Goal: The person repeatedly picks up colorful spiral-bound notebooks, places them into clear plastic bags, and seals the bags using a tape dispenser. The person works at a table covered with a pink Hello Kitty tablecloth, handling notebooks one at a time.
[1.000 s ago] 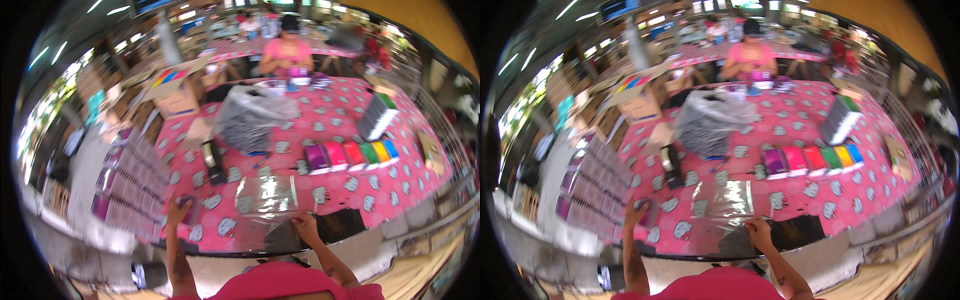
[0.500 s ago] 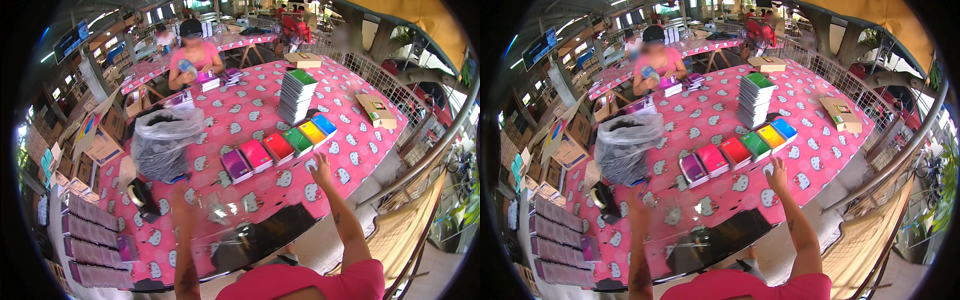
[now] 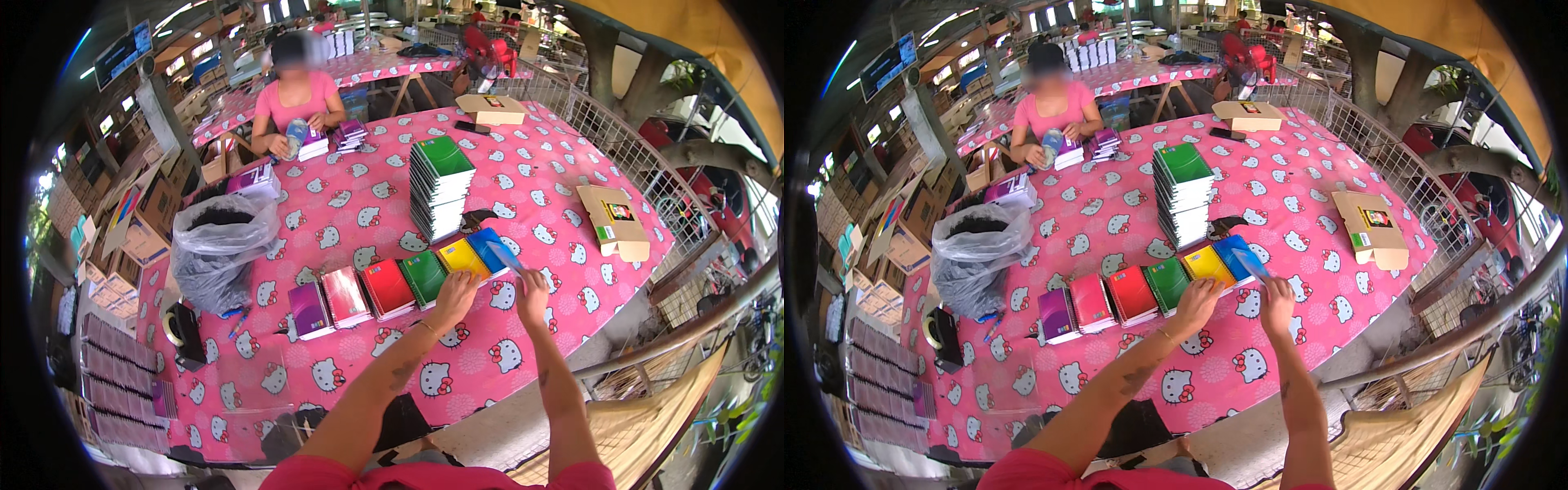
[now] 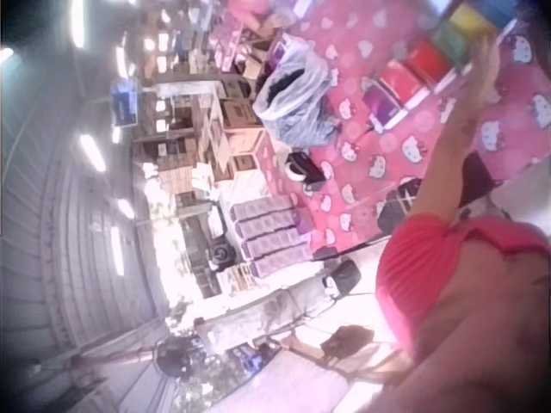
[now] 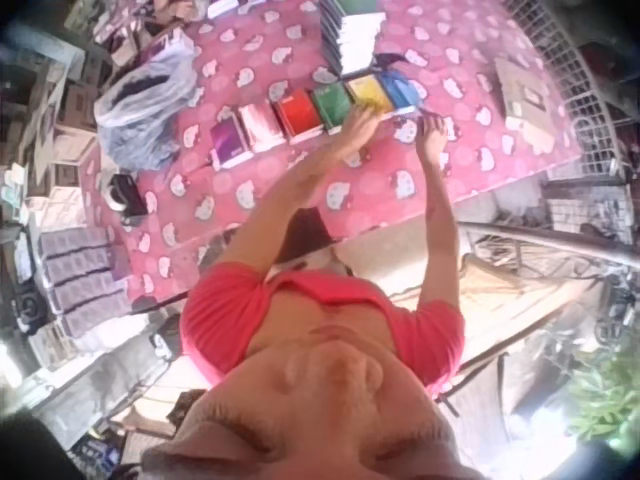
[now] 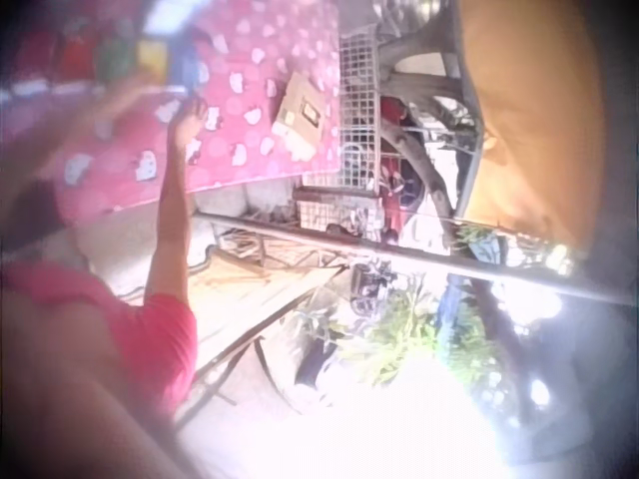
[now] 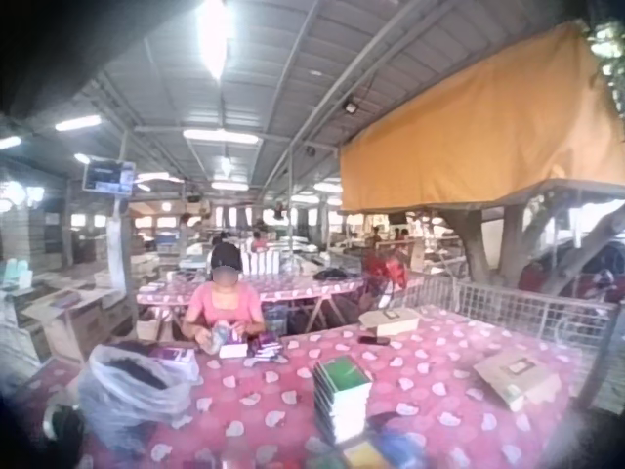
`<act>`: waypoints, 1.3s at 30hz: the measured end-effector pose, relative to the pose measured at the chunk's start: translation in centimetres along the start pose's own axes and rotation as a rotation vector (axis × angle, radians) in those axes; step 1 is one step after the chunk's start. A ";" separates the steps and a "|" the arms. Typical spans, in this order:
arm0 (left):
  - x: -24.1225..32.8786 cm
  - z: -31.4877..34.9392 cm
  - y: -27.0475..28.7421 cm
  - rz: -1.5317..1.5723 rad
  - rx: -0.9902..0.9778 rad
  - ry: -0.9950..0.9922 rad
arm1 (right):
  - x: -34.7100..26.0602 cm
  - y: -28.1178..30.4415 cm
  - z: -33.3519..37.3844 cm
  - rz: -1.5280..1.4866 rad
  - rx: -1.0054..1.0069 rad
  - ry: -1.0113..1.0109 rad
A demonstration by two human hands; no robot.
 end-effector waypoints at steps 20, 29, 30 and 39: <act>-5.2 11.5 10.5 -0.109 0.062 0.377 | -12.8 -9.7 3.8 -0.116 -0.245 0.453; -3.2 10.6 22.3 -0.073 0.325 0.252 | -18.8 -2.0 17.8 -0.297 -0.541 0.343; -2.5 10.2 22.7 -0.049 0.271 0.216 | -18.6 -2.0 17.8 -0.346 -0.552 0.297; -2.5 14.2 10.2 0.102 -0.118 0.413 | -15.3 -3.9 6.9 -0.727 -0.347 -0.125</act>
Point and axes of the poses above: each hand's wrist, its own z-axis away from the middle knuckle, its own y-axis out of the back of the hand, x = y × z, the point moved 10 cm from there along -z, towards the middle knuckle, and after that the axes turned 2 degrees about -x, right-handed, at the moved point
